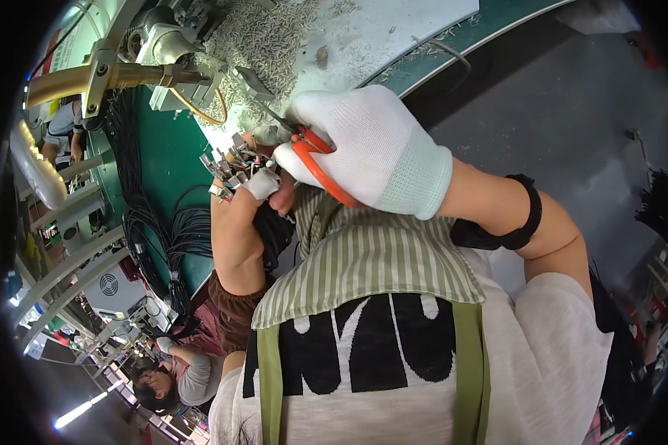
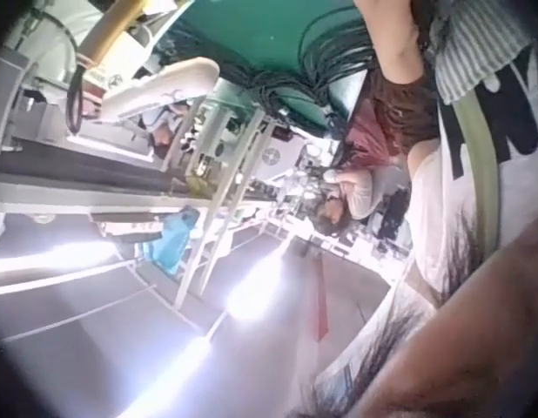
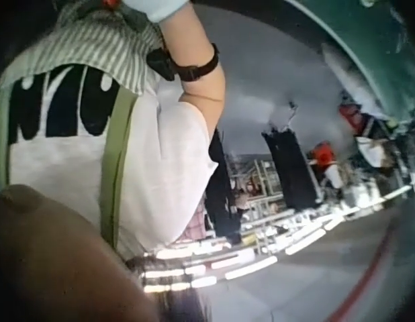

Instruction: Trimming excess ends from black wire bundles using scissors at a manual assembly station.

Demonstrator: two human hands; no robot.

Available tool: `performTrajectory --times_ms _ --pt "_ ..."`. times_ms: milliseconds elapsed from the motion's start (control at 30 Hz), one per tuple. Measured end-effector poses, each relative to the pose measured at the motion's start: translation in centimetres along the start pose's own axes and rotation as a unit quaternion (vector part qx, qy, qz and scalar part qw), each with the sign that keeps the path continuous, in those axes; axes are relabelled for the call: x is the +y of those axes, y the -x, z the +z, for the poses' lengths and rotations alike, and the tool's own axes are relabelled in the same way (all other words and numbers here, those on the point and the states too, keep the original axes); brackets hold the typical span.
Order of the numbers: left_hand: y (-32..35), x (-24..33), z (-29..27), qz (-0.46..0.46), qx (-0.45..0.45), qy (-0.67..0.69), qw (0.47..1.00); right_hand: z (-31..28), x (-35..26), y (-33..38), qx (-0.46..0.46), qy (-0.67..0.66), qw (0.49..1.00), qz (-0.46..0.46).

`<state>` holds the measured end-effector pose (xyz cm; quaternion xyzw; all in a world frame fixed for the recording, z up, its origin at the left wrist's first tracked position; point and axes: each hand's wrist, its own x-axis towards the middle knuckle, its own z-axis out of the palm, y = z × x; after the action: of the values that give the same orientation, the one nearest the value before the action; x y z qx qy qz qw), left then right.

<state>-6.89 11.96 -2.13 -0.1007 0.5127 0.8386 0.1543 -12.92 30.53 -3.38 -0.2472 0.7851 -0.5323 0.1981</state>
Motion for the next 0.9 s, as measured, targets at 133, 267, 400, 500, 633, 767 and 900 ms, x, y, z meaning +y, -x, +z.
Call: performTrajectory --times_ms 133,267,400,500,633,767,900 --pt "0.1 -0.2 0.6 0.029 0.037 -0.166 0.985 0.6 0.3 0.4 0.027 -0.199 0.978 0.058" --pt "0.4 -0.8 1.0 0.033 0.059 -0.245 0.967 -0.5 -0.7 0.6 -0.036 -0.384 0.9 0.201" --pt "0.1 -1.3 1.2 0.163 0.052 -0.388 0.906 -1.0 0.0 0.7 0.029 -0.387 0.903 0.186" --pt "-0.9 -1.8 0.3 0.251 -0.006 -0.513 0.821 -2.9 0.9 0.5 -0.154 -0.386 0.863 0.287" --pt "-1.8 -2.1 0.6 0.32 -0.072 -0.592 0.736 -3.4 2.1 0.8 -0.155 -0.46 0.826 0.287" --pt "-1.1 -1.7 0.1 0.113 -0.007 -0.339 0.934 -2.0 1.6 0.4 -0.144 -0.414 0.866 0.241" --pt "-0.6 -0.2 -0.7 -0.08 0.016 0.025 0.996 0.3 3.2 -1.0 -0.017 -0.031 0.984 -0.175"
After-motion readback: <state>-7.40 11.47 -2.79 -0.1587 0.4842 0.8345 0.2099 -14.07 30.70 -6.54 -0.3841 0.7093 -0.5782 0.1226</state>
